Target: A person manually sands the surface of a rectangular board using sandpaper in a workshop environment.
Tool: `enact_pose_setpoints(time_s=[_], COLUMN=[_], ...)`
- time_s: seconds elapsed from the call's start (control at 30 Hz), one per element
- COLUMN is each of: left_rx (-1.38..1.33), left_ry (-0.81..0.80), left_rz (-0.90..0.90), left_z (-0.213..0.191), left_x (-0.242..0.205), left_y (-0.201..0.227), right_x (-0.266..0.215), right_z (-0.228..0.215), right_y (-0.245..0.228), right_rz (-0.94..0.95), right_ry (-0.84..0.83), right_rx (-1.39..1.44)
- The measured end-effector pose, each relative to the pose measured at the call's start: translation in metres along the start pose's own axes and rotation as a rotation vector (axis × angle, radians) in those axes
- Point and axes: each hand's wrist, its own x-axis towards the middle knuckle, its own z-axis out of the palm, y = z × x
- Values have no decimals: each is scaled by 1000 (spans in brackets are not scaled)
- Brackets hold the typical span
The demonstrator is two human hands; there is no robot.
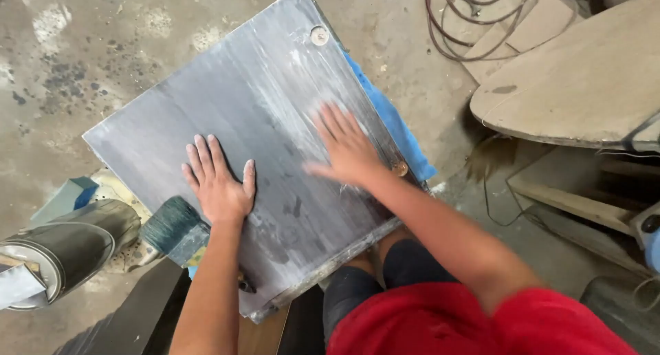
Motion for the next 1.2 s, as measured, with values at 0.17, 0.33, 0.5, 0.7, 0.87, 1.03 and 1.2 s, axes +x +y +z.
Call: enact_pose_setpoints(time_s=[0.17, 0.33, 0.5, 0.7, 0.87, 1.03, 1.2], left_rx=[-1, 7, 9, -22, -20, -11, -26], left_ry=[22, 29, -1, -1, 10, 36, 49], left_rz=[5, -1, -6, -17, -20, -20, -9], left_z=[2, 3, 1, -3, 2, 2, 0], left_x=[2, -1, -1, 0, -3, -3, 4], left_y=[1, -3, -1, 4, 1, 3, 4], right_x=[2, -106, 5, -53, -116, 37, -50], right_z=[-2, 11, -1, 1, 34, -2, -7], right_y=[10, 2, 26, 15, 16, 33, 32], right_rz=[-47, -67, -96, -129, -117, -134, -180], right_ry=[21, 47, 97, 148, 116, 119, 97], right_rx=[12, -103, -30, -58, -148, -56, -126])
